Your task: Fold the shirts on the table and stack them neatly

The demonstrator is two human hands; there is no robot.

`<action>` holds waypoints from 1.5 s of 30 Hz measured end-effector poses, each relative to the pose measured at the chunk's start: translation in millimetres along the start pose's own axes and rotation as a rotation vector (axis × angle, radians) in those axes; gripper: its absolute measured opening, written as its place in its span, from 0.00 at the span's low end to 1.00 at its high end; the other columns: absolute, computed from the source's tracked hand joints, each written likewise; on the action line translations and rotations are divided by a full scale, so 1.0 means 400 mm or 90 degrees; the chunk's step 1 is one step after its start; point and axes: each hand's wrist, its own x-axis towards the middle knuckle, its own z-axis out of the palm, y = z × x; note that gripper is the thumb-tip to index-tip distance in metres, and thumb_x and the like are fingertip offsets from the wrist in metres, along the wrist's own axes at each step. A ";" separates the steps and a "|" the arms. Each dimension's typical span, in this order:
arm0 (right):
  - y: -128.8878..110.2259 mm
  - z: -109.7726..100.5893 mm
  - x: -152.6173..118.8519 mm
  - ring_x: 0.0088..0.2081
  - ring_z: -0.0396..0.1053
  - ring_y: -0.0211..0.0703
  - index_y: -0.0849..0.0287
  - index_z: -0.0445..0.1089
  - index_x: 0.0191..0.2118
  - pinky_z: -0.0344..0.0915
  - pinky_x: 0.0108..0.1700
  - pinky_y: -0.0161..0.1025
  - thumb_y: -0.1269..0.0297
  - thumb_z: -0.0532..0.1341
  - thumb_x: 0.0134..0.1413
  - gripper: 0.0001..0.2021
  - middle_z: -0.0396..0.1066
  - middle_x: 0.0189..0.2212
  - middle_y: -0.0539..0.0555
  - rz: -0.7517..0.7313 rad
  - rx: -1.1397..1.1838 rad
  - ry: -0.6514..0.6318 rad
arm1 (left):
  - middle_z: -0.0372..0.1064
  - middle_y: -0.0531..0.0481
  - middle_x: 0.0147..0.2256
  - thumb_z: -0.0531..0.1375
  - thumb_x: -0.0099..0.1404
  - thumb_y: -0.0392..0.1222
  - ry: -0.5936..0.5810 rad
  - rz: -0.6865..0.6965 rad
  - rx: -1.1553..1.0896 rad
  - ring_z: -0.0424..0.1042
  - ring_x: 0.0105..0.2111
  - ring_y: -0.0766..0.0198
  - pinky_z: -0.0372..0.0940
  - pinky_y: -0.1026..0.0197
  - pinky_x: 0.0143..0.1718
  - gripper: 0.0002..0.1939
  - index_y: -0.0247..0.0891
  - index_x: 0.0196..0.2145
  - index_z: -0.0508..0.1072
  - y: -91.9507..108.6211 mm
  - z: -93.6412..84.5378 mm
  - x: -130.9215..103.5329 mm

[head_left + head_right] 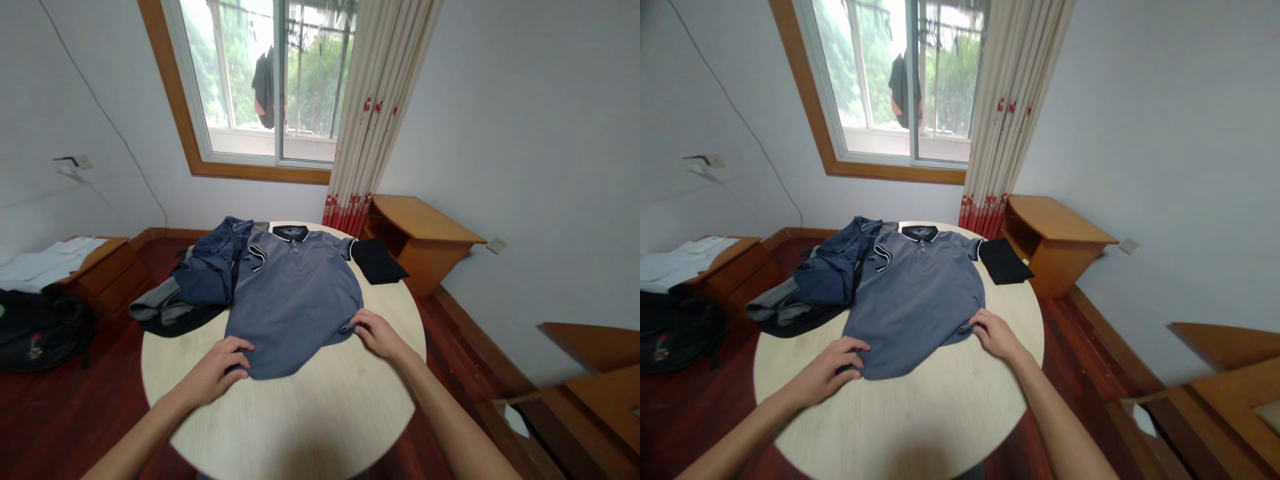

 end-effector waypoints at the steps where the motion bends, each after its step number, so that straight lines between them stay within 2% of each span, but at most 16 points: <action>1: 0.010 -0.010 -0.004 0.40 0.70 0.46 0.57 0.74 0.38 0.67 0.46 0.43 0.66 0.57 0.58 0.09 0.73 0.37 0.55 0.012 0.028 0.017 | 0.73 0.41 0.49 0.55 0.71 0.49 0.007 -0.003 -0.006 0.70 0.50 0.53 0.63 0.52 0.54 0.14 0.42 0.35 0.77 0.002 -0.002 0.000; 6: 0.057 -0.093 -0.044 0.28 0.67 0.44 0.57 0.69 0.33 0.66 0.33 0.40 0.45 0.58 0.56 0.18 0.70 0.26 0.53 0.135 0.188 0.115 | 0.75 0.45 0.36 0.51 0.72 0.49 0.039 -0.043 -0.045 0.72 0.38 0.59 0.67 0.58 0.44 0.16 0.41 0.36 0.75 0.026 -0.038 0.000; 10: 0.065 -0.162 -0.078 0.35 0.72 0.51 0.57 0.72 0.30 0.69 0.41 0.45 0.41 0.65 0.46 0.21 0.75 0.32 0.58 0.130 0.189 0.116 | 0.74 0.47 0.35 0.51 0.72 0.49 0.034 -0.017 -0.058 0.72 0.37 0.60 0.66 0.60 0.42 0.16 0.41 0.36 0.75 0.054 -0.071 0.005; 14: 0.077 -0.205 -0.113 0.40 0.74 0.55 0.57 0.74 0.29 0.68 0.47 0.49 0.45 0.67 0.45 0.18 0.78 0.35 0.60 0.176 0.168 0.034 | 0.74 0.48 0.34 0.53 0.72 0.48 -0.046 0.010 -0.062 0.72 0.35 0.61 0.65 0.63 0.39 0.15 0.42 0.36 0.76 0.072 -0.075 0.004; 17: 0.093 -0.224 -0.138 0.41 0.74 0.54 0.58 0.76 0.27 0.68 0.48 0.47 0.57 0.64 0.44 0.09 0.79 0.36 0.58 0.218 0.126 -0.055 | 0.74 0.49 0.34 0.54 0.71 0.47 -0.123 0.007 -0.063 0.73 0.34 0.62 0.64 0.63 0.37 0.13 0.42 0.36 0.78 0.080 -0.061 -0.003; 19: 0.090 -0.226 -0.141 0.37 0.74 0.51 0.58 0.76 0.25 0.68 0.44 0.43 0.65 0.61 0.41 0.06 0.79 0.32 0.55 0.252 0.066 -0.130 | 0.75 0.50 0.32 0.57 0.70 0.47 -0.190 0.002 -0.068 0.74 0.33 0.62 0.64 0.64 0.36 0.12 0.43 0.34 0.79 0.090 -0.054 -0.001; 21: 0.062 -0.211 -0.121 0.33 0.74 0.47 0.57 0.76 0.24 0.67 0.39 0.40 0.71 0.59 0.38 0.08 0.78 0.28 0.53 0.287 -0.037 -0.163 | 0.76 0.51 0.31 0.59 0.68 0.48 -0.244 0.001 -0.070 0.74 0.32 0.62 0.64 0.64 0.34 0.12 0.43 0.32 0.79 0.106 -0.051 0.018; 22: 0.038 -0.194 -0.101 0.33 0.74 0.47 0.57 0.77 0.25 0.67 0.38 0.39 0.73 0.58 0.37 0.10 0.78 0.28 0.53 0.285 -0.098 -0.153 | 0.76 0.51 0.31 0.59 0.68 0.48 -0.246 0.002 -0.062 0.74 0.32 0.62 0.64 0.64 0.35 0.12 0.44 0.31 0.79 0.115 -0.049 0.037; 23: 0.007 -0.169 -0.074 0.34 0.74 0.46 0.56 0.78 0.28 0.67 0.40 0.38 0.75 0.58 0.38 0.13 0.79 0.30 0.53 0.265 -0.158 -0.125 | 0.77 0.51 0.31 0.59 0.69 0.49 -0.226 0.002 -0.046 0.75 0.34 0.61 0.64 0.63 0.36 0.13 0.44 0.32 0.79 0.123 -0.044 0.063; 25: -0.062 -0.096 -0.003 0.43 0.75 0.48 0.55 0.79 0.38 0.66 0.49 0.40 0.74 0.57 0.46 0.17 0.79 0.41 0.55 0.130 -0.222 -0.054 | 0.78 0.49 0.37 0.55 0.71 0.50 -0.137 -0.002 0.004 0.76 0.39 0.59 0.66 0.61 0.42 0.15 0.44 0.37 0.80 0.134 -0.025 0.133; 28: -0.146 0.044 0.118 0.56 0.69 0.49 0.55 0.75 0.52 0.60 0.60 0.45 0.66 0.56 0.59 0.18 0.73 0.55 0.57 -0.028 -0.210 -0.035 | 0.73 0.43 0.53 0.51 0.73 0.50 0.001 -0.038 0.094 0.71 0.53 0.54 0.62 0.54 0.56 0.20 0.40 0.52 0.75 0.123 0.033 0.252; 30: -0.167 0.130 0.182 0.65 0.60 0.50 0.58 0.69 0.60 0.53 0.66 0.48 0.62 0.56 0.62 0.22 0.64 0.63 0.59 -0.053 -0.221 -0.039 | 0.63 0.38 0.63 0.51 0.73 0.51 0.057 -0.112 0.174 0.61 0.63 0.50 0.54 0.47 0.64 0.25 0.36 0.61 0.68 0.096 0.081 0.313; 33: -0.149 0.209 0.226 0.70 0.49 0.50 0.58 0.59 0.67 0.44 0.69 0.54 0.54 0.54 0.66 0.28 0.53 0.69 0.59 -0.021 -0.243 -0.079 | 0.52 0.39 0.68 0.48 0.74 0.51 0.081 -0.214 0.260 0.50 0.69 0.49 0.48 0.42 0.67 0.27 0.36 0.65 0.62 0.039 0.133 0.346; 35: -0.121 0.224 0.225 0.71 0.45 0.49 0.57 0.57 0.68 0.41 0.70 0.54 0.50 0.50 0.67 0.29 0.50 0.70 0.57 0.000 -0.254 -0.087 | 0.51 0.42 0.69 0.47 0.74 0.52 0.084 -0.234 0.288 0.48 0.69 0.50 0.47 0.42 0.67 0.28 0.38 0.66 0.61 0.004 0.145 0.335; 37: -0.089 0.215 0.210 0.72 0.43 0.48 0.55 0.55 0.69 0.39 0.70 0.53 0.47 0.48 0.68 0.30 0.48 0.71 0.56 0.017 -0.269 -0.081 | 0.51 0.45 0.69 0.46 0.74 0.54 0.086 -0.240 0.307 0.48 0.70 0.51 0.46 0.43 0.68 0.29 0.39 0.67 0.60 -0.025 0.141 0.310; 45: 0.069 0.095 0.129 0.72 0.41 0.50 0.59 0.50 0.71 0.38 0.70 0.51 0.44 0.44 0.68 0.34 0.45 0.72 0.56 0.192 -0.367 -0.007 | 0.47 0.45 0.70 0.45 0.73 0.58 0.086 -0.321 0.358 0.44 0.70 0.51 0.46 0.44 0.68 0.34 0.35 0.69 0.56 -0.109 0.075 0.227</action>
